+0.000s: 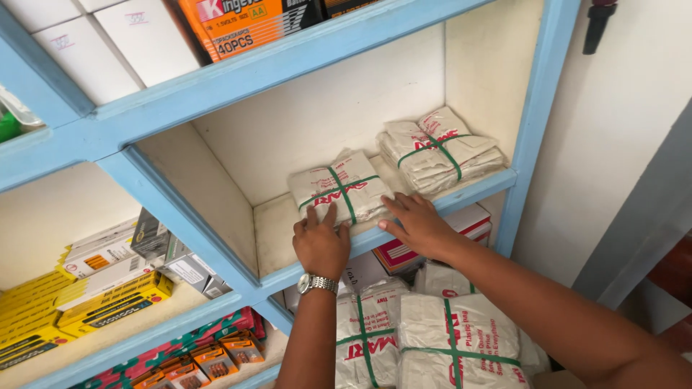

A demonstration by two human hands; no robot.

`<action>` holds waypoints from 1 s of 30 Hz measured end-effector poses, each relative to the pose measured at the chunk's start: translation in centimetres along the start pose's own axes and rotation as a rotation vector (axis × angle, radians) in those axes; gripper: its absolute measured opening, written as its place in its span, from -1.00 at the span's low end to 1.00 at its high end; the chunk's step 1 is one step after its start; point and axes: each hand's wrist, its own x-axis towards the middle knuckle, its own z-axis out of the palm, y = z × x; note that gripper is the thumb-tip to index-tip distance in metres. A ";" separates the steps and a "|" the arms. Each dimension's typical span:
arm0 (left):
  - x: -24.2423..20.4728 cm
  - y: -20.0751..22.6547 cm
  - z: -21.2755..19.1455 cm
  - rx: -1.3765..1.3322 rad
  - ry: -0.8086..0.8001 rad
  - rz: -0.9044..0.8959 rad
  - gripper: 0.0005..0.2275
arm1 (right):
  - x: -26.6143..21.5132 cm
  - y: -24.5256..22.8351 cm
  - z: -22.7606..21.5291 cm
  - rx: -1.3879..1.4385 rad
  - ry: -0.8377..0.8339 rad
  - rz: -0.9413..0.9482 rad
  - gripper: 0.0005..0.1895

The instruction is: The person lifts bundles of plastic bags from a green basket and stacks them one at a time into the cubbies of a blue shelf, arranging each bundle on the shelf compartments. At the end they handle a yellow packaged item in the basket.

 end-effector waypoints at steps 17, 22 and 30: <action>0.1 -1.9 2.1 -0.363 0.092 -0.022 -0.47 | -2.2 -1.8 -0.8 -0.079 0.254 0.004 -0.39; 0.3 -2.4 2.7 -0.326 0.006 -0.012 -0.49 | -2.4 -1.7 -0.9 -0.072 0.266 -0.015 -0.40; 0.5 -3.6 2.8 -0.397 -0.041 0.098 -0.51 | -2.5 -0.7 0.1 -0.090 0.247 -0.024 -0.43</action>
